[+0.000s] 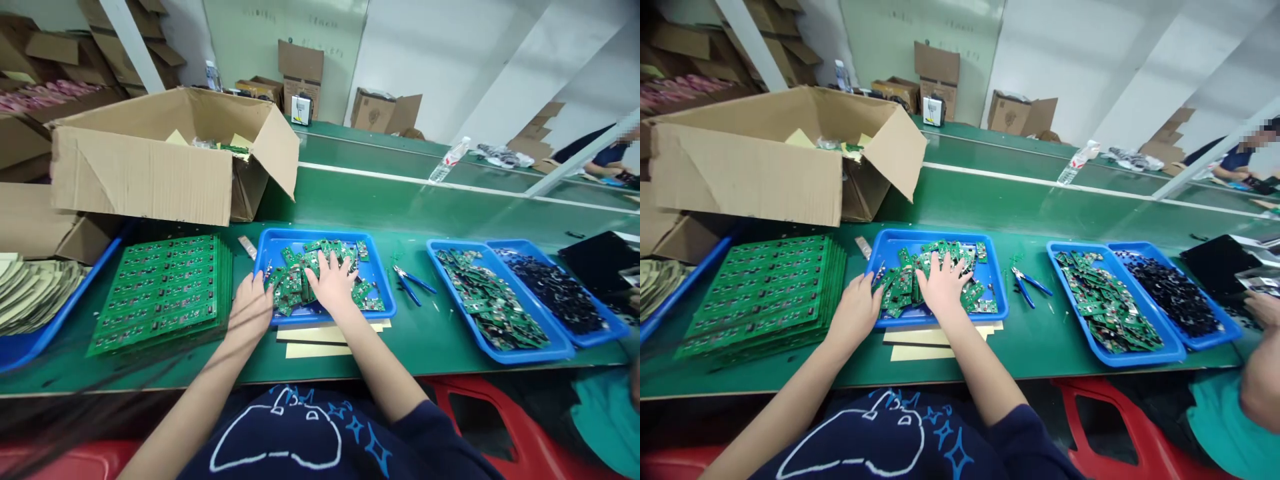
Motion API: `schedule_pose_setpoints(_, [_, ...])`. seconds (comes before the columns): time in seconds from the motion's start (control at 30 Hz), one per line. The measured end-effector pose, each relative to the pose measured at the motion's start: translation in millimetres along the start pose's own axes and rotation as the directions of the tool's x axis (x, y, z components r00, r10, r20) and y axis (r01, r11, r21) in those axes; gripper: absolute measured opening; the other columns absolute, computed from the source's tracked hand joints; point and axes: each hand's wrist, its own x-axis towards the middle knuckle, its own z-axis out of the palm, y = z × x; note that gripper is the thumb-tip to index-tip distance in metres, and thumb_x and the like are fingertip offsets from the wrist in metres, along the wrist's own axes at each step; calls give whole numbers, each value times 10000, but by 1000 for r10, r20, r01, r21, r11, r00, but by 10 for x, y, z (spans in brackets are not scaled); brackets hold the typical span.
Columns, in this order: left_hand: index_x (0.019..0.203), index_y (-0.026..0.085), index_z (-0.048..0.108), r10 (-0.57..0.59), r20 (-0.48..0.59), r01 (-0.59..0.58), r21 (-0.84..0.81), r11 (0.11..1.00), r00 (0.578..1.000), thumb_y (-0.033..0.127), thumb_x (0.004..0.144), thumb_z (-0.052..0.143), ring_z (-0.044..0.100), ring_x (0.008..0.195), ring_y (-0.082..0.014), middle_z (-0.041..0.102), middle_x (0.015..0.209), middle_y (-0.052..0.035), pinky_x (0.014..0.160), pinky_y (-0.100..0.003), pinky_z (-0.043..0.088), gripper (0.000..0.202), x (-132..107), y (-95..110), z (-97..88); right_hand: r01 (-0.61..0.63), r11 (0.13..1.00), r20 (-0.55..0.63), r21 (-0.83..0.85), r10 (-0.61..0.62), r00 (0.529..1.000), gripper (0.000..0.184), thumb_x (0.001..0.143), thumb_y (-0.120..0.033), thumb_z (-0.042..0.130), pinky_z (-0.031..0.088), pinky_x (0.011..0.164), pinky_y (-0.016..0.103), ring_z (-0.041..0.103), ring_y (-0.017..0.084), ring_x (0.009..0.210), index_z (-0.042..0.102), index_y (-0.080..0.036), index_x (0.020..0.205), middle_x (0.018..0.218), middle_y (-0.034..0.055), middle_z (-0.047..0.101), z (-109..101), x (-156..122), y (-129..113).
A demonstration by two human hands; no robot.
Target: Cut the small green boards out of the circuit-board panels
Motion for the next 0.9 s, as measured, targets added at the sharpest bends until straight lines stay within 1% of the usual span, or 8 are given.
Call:
schedule_pose_setpoints(0.2, [1144, 77, 546, 116, 13, -116, 15, 993, 993, 407, 854, 348, 456, 1168, -289, 512, 1216, -200, 977, -411, 375, 481, 3, -4, -674, 33, 980, -297, 196, 27, 955, 692, 838, -590, 306, 247, 975, 608, 231, 359, 1316, 329, -136, 1359, 1432, 217, 253, 57, 74, 213])
schedule_pose_setpoints(0.3, [1077, 56, 580, -122, -93, 135, 149, 980, 988, 468, 840, 331, 499, 1073, -311, 563, 1075, -214, 929, -442, 388, 537, -29, -274, -1130, 164, 938, -529, 304, 24, 848, 566, 857, -498, 331, 298, 998, 508, 331, 298, 1268, 478, -100, 1231, 1338, 219, 373, 102, 152, 460])
schedule_pose_setpoints(0.4, [1188, 26, 496, -501, -125, 510, 356, 783, 857, 591, 782, 369, 506, 1032, -393, 535, 1100, -271, 789, -491, 432, 707, -104, -636, -1436, 262, 897, -638, 355, 27, 770, 453, 847, -427, 382, 332, 991, 451, 406, 263, 1205, 559, -110, 1117, 1236, 193, 458, 167, 206, 604])
schedule_pose_setpoints(0.47, [1164, -19, 497, -671, -63, 623, 444, 644, 739, 652, 755, 356, 510, 1019, -424, 530, 1095, -315, 770, -493, 425, 798, -147, -850, -1533, 284, 884, -643, 370, 23, 766, 403, 833, -400, 411, 344, 980, 448, 423, 263, 1182, 585, -123, 1067, 1202, 180, 476, 192, 215, 634])
schedule_pose_setpoints(0.53, [1114, -35, 525, -710, 111, 598, 460, 657, 695, 636, 761, 361, 507, 1055, -411, 542, 1104, -320, 824, -456, 412, 776, -164, -999, -1563, 292, 875, -621, 387, 13, 783, 382, 821, -383, 424, 355, 968, 446, 427, 267, 1169, 598, -123, 1040, 1185, 178, 483, 188, 208, 639])
schedule_pose_setpoints(0.63, [1086, 17, 546, -647, 255, 532, 398, 748, 719, 549, 807, 346, 517, 1091, -331, 586, 1132, -221, 888, -386, 400, 633, -164, -1075, -1537, 285, 864, -573, 415, 5, 819, 379, 815, -364, 424, 363, 958, 438, 434, 270, 1155, 607, -107, 1025, 1163, 182, 492, 149, 192, 651])
schedule_pose_setpoints(0.8, [878, 129, 566, -619, 82, 560, 346, 753, 781, 550, 788, 363, 583, 958, -292, 646, 925, -107, 835, -397, 446, 476, -160, -964, -1523, 249, 865, -525, 436, 20, 851, 359, 822, -340, 411, 362, 960, 414, 441, 257, 1144, 615, -111, 1010, 1161, 174, 498, 89, 180, 697])
schedule_pose_setpoints(0.9, [693, 185, 503, -644, 52, 604, 294, 741, 764, 542, 695, 498, 600, 803, -259, 606, 684, -37, 783, -386, 472, 356, -103, -943, -1606, 231, 871, -521, 433, 33, 853, 344, 823, -323, 408, 368, 954, 410, 452, 252, 1132, 617, -124, 1010, 1157, 164, 502, 60, 169, 705])
